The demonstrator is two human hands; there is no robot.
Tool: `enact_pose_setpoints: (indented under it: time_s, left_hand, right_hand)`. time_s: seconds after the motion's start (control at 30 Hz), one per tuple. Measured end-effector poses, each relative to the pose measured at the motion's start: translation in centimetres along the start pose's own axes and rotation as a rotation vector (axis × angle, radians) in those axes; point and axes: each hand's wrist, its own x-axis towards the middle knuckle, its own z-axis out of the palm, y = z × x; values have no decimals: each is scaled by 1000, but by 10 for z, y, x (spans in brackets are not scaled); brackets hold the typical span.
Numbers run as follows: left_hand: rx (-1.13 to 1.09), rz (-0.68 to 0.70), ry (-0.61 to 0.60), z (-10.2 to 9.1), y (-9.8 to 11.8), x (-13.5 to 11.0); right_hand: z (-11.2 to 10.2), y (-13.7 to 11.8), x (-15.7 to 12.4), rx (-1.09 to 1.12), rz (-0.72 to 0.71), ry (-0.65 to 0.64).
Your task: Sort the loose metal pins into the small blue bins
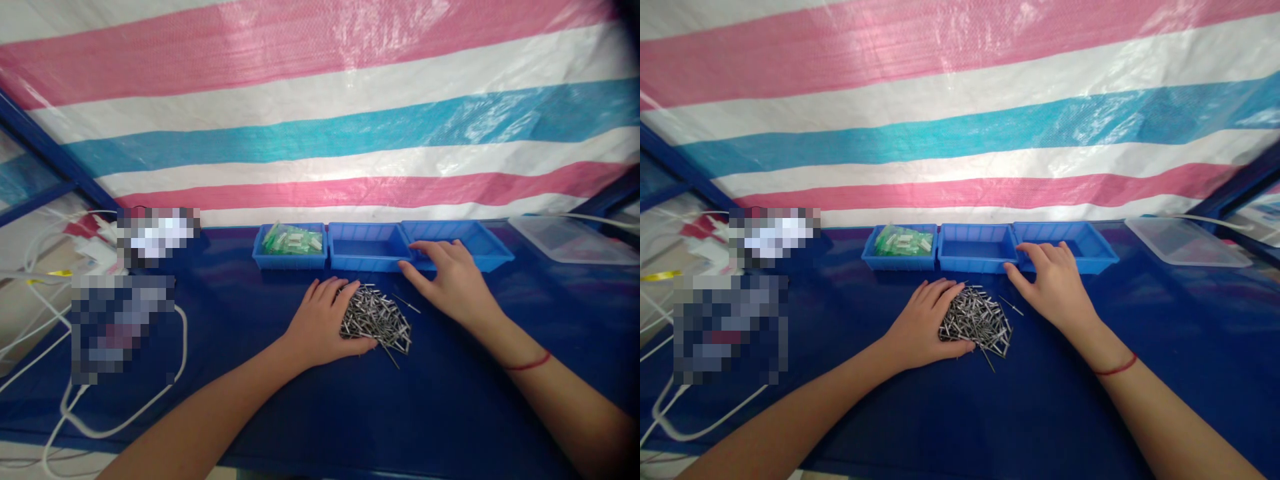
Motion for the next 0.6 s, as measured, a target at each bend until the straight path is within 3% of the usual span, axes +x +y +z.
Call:
enact_pose_setpoints:
  time_s: [0.33, 0.5, 0.57, 0.6]
  left_hand:
    - [-13, 4, 5, -1, 0, 0]
    - [-11, 2, -2, -1, 0, 0]
    - [-22, 6, 3, 0, 0, 0]
    - [-31, 7, 7, 0, 0, 0]
  right_hand:
    - [-2, 1, 0, 3, -11, -8]
    - [-20, -19, -4, 22, 4, 98]
    - [-26, -38, -11, 170, -63, 28]
    - [-27, -48, -16, 260, -114, -67]
